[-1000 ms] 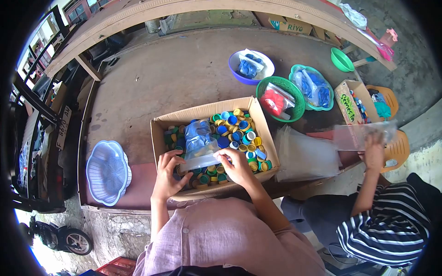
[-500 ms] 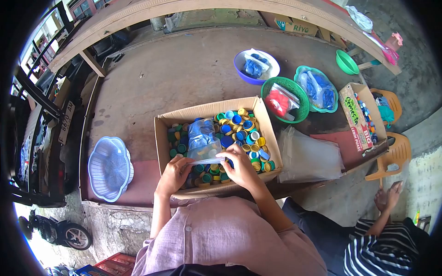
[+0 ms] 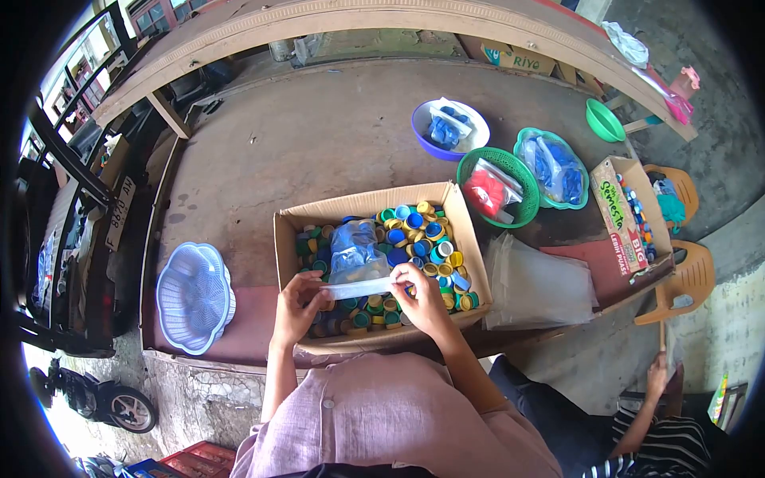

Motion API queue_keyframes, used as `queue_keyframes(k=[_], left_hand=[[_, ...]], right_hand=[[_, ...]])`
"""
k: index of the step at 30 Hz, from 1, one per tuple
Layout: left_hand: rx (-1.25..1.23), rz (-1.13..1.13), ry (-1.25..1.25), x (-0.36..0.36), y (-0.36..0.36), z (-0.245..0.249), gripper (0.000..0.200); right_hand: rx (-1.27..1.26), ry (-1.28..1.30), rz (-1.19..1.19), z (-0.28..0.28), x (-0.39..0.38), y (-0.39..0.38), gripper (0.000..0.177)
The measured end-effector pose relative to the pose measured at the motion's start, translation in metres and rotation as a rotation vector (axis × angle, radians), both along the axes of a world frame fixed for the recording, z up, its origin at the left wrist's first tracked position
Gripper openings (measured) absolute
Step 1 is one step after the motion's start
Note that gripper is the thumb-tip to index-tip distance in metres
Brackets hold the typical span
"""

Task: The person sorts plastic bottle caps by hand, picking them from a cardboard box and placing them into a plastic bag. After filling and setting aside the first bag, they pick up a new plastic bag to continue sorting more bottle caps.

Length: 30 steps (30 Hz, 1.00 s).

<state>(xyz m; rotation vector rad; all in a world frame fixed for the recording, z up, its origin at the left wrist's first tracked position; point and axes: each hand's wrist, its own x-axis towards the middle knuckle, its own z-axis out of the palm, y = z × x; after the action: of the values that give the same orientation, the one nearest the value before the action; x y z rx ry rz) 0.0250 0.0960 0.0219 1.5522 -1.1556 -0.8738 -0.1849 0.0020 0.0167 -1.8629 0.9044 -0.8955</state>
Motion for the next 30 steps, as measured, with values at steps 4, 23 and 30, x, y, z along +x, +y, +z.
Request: queue_keyframes(k=[4,23,30], left_hand=[[-0.05,0.065,0.199,0.0,0.002,-0.01,0.032],[-0.099,-0.113,-0.349,0.003,0.001,-0.013,0.014],[0.071,-0.01,-0.122,-0.003,0.002,-0.017,0.014]], right_hand=[[0.098,-0.018,0.0,-0.003,-0.001,0.001,0.009],[-0.039,0.0,0.044,-0.004,0.002,-0.002,0.008],[-0.025,-0.02,0.029,-0.026,0.004,-0.007,0.008]])
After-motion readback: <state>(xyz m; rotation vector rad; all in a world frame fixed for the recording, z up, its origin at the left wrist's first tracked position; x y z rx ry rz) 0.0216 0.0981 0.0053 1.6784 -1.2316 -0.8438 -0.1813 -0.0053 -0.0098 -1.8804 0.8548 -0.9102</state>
